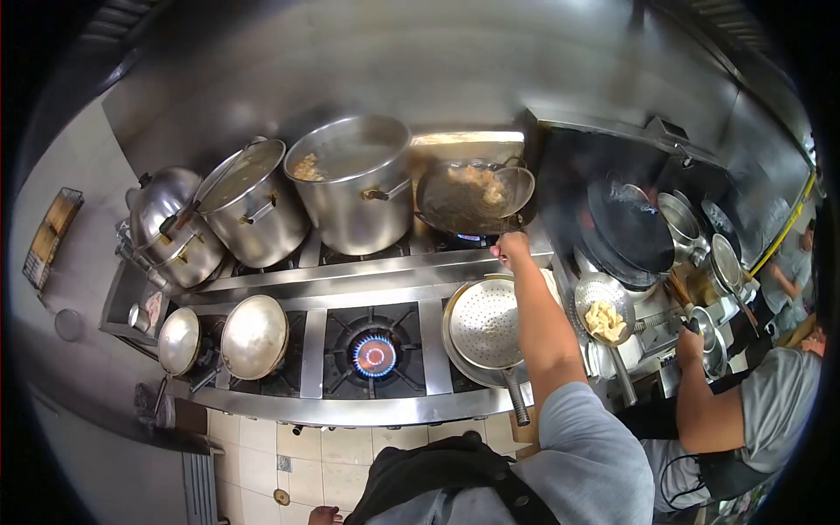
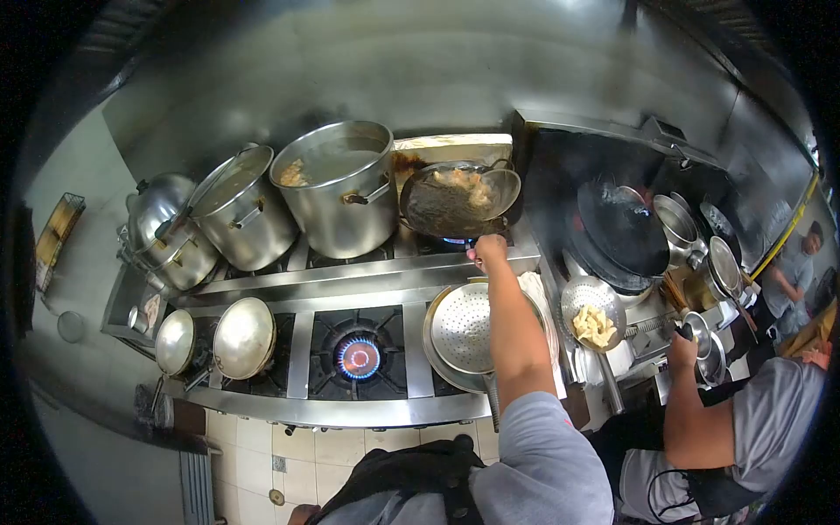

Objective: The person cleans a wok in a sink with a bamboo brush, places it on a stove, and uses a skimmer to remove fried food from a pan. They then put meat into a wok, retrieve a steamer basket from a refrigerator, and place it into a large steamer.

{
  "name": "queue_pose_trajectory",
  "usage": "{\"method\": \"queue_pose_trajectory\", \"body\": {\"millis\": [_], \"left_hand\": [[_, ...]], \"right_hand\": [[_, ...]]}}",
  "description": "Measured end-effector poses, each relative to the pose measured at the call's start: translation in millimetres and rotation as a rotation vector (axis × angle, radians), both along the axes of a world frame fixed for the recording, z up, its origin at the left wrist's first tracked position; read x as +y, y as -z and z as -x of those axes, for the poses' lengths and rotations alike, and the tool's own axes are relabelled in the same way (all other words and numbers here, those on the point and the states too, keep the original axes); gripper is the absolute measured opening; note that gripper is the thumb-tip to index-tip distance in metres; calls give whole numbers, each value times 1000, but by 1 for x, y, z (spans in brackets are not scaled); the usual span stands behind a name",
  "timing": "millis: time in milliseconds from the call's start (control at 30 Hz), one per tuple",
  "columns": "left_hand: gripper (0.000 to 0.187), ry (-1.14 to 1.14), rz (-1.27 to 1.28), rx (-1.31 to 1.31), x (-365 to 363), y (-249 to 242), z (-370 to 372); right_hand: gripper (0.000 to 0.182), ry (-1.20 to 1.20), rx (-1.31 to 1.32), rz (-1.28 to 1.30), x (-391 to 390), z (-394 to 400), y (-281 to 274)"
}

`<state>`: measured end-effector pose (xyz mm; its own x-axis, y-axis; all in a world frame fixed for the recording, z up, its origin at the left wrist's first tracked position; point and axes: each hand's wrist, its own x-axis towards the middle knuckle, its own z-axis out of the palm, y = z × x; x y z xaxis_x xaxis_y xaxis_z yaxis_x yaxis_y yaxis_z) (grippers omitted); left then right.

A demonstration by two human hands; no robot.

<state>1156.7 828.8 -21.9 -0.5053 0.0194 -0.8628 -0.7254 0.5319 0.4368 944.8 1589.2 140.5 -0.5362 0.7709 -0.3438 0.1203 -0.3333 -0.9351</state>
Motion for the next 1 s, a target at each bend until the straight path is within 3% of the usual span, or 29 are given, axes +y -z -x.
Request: {"method": "queue_pose_trajectory", "body": {"millis": [100,367,700,767,967,1000], "left_hand": [[25,50,5,31,-5,11,3],[29,102,55,50,-28,4,17],[35,165,68,45,-69,16,37],[36,197,61,45,-81,26,45],[39,395,22,107,-131,73,81],[28,381,-9,45,-138,86,91]], "right_hand": [[14,-118,-34,74,-7,18,3],[12,-83,274,298,-49,38,5],[12,-32,371,205,-85,13,-23],[20,-10,357,263,-90,-1,-24],[17,-19,353,176,-118,-37,-36],[17,-9,348,165,-123,-46,-39]]}}
